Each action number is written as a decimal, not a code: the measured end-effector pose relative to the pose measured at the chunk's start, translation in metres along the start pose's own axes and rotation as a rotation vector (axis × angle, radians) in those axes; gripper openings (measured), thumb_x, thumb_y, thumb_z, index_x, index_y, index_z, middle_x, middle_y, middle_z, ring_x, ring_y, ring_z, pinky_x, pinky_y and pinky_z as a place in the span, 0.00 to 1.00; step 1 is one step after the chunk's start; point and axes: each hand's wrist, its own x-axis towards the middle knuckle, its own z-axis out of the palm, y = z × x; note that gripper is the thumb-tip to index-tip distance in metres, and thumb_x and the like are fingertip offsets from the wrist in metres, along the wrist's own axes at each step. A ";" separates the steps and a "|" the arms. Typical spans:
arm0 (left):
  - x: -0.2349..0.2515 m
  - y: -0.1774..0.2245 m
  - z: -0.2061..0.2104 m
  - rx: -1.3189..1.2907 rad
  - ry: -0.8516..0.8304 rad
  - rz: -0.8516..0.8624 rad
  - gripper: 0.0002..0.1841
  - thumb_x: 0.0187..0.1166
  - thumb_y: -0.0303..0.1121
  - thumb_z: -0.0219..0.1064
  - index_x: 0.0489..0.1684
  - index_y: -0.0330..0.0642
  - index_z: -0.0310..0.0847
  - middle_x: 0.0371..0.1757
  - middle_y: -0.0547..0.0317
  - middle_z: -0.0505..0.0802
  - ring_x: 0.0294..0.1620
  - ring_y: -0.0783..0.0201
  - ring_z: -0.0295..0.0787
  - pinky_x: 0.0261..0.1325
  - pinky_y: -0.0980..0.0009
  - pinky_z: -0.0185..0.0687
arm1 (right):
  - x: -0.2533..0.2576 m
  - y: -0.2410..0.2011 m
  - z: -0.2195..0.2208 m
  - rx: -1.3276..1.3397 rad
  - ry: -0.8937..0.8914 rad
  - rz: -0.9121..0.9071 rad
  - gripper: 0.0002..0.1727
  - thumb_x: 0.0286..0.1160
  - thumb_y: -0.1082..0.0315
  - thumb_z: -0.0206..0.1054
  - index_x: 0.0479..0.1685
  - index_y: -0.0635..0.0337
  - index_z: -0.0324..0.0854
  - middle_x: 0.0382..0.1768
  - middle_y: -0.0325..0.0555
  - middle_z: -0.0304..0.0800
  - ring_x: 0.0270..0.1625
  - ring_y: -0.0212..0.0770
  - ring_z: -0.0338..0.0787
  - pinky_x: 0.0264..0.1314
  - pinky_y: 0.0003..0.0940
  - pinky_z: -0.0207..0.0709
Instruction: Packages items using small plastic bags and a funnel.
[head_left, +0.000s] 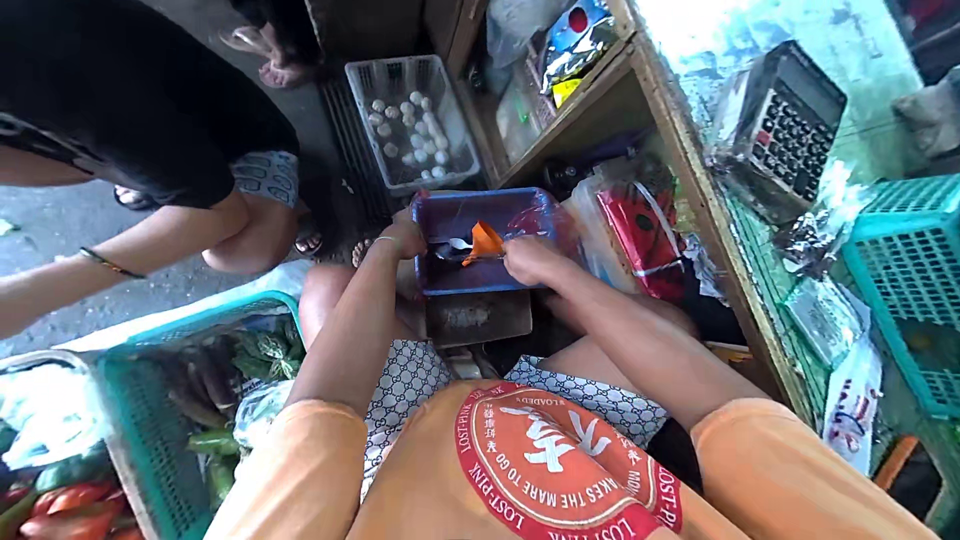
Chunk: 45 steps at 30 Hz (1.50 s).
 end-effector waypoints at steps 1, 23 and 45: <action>0.000 0.001 -0.001 -0.001 0.019 -0.001 0.15 0.75 0.37 0.74 0.51 0.35 0.90 0.56 0.36 0.92 0.63 0.36 0.88 0.69 0.31 0.76 | 0.007 -0.006 -0.002 -0.058 -0.036 0.000 0.14 0.81 0.63 0.61 0.49 0.61 0.88 0.50 0.58 0.92 0.58 0.61 0.90 0.57 0.67 0.81; 0.002 0.012 0.003 0.022 0.119 0.058 0.11 0.77 0.37 0.72 0.47 0.41 0.91 0.51 0.43 0.94 0.58 0.41 0.90 0.65 0.34 0.80 | 0.011 0.024 -0.004 0.042 -0.062 -0.006 0.13 0.84 0.64 0.60 0.51 0.63 0.87 0.49 0.59 0.91 0.58 0.59 0.90 0.60 0.64 0.81; -0.249 0.291 -0.145 -0.056 0.525 0.845 0.03 0.76 0.30 0.73 0.36 0.41 0.90 0.31 0.65 0.93 0.26 0.75 0.85 0.31 0.75 0.84 | -0.091 0.032 0.004 1.668 0.404 -0.866 0.20 0.79 0.69 0.67 0.68 0.64 0.82 0.58 0.50 0.92 0.57 0.42 0.92 0.59 0.39 0.88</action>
